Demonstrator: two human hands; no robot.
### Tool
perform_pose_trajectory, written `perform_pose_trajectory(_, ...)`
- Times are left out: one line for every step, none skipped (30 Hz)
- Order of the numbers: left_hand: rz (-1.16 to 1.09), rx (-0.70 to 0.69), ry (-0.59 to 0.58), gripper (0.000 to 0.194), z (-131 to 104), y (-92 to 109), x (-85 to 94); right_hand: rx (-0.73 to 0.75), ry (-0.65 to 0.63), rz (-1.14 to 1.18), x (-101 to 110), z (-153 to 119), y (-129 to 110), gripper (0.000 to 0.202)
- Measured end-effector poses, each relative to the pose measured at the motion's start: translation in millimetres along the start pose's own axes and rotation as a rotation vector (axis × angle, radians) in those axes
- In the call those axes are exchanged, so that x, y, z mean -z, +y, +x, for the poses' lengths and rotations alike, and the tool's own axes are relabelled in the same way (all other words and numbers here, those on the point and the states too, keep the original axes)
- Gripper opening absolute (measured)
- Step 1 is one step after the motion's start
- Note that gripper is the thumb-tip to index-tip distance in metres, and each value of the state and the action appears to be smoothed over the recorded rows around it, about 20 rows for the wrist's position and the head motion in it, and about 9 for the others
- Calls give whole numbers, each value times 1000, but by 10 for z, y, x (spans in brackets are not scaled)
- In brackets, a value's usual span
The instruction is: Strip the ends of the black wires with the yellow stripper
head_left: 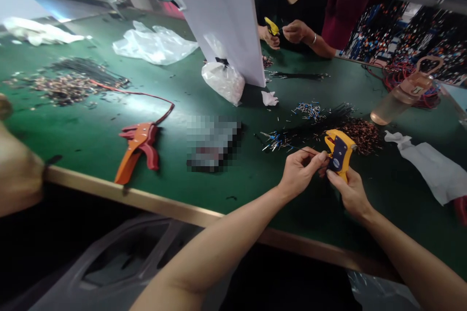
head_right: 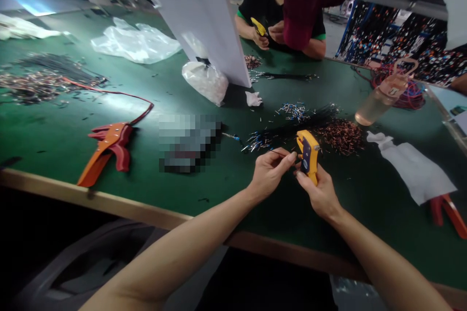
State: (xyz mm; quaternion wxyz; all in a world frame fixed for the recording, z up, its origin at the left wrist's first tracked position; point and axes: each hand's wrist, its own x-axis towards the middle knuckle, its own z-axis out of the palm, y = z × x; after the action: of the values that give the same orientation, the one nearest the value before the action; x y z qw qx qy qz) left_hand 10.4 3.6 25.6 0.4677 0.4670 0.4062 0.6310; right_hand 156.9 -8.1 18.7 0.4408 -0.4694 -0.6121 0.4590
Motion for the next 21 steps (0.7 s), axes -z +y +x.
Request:
perform_pose_trajectory(7,-10,-2,37,1,3,-1,-1,0,-8,1,-1,-1,22)
perform_pose_trajectory(18,-19,-2,37,3,3,-1,-2,0,-16,3,-2,-1,22)
perform_pose_trajectory(35,-24,3,36,5,0,1,-3,0,-24,5,-5,-1,22)
perform_pose_trajectory(57,-28,18,35,8,-4,4,-5,-2,-31,6,-7,0,22)
perform_pose_trajectory(82,-30,43,33,10,-11,9,-8,-4,-36,6,-11,0,22)
perform_pose_trajectory(108,-33,73,32,13,-17,14,-11,-5,-38,4,-14,-1,22)
perform_pose_trajectory(132,-36,100,31,15,-23,19,-15,-5,-38,1,-17,-2,22)
perform_pose_trajectory(146,-40,114,31,16,-26,24,-18,-5,-40,-4,-20,-6,22)
perform_pose_trajectory(151,-44,110,31,15,-27,27,-19,-5,-42,-9,-21,-11,22)
perform_pose_trajectory(149,-50,89,31,13,-26,27,-19,-4,-43,-15,-22,-18,21)
perform_pose_trajectory(142,-57,58,31,9,-23,25,-16,-1,-44,-20,-21,-26,21)
perform_pose_trajectory(134,-65,26,32,5,-20,21,-11,0,-46,-23,-19,-35,20)
perform_pose_trajectory(127,-74,-2,32,0,-17,16,-4,3,-49,-26,-17,-44,19)
perform_pose_trajectory(122,-80,-22,32,-5,-16,10,1,5,-54,-28,-14,-52,19)
perform_pose_trajectory(118,-85,-34,32,-8,-17,5,6,8,-60,-29,-11,-59,18)
perform_pose_trajectory(112,-87,-42,32,-11,-20,1,12,10,-69,-30,-7,-65,19)
perform_pose_trajectory(108,-88,-46,32,-12,-27,-2,17,12,-78,-30,-2,-69,19)
perform_pose_trajectory(104,-87,-51,32,-13,-35,-5,23,14,-89,-31,3,-69,19)
perform_pose_trajectory(104,-86,-53,32,-12,-44,-6,31,18,-100,-33,8,-67,21)
perform_pose_trajectory(106,-84,-53,32,-12,-54,-7,40,23,-114,-35,14,-62,23)
perform_pose_trajectory(110,-80,-50,31,-11,-64,-7,49,29,-130,-38,19,-55,26)
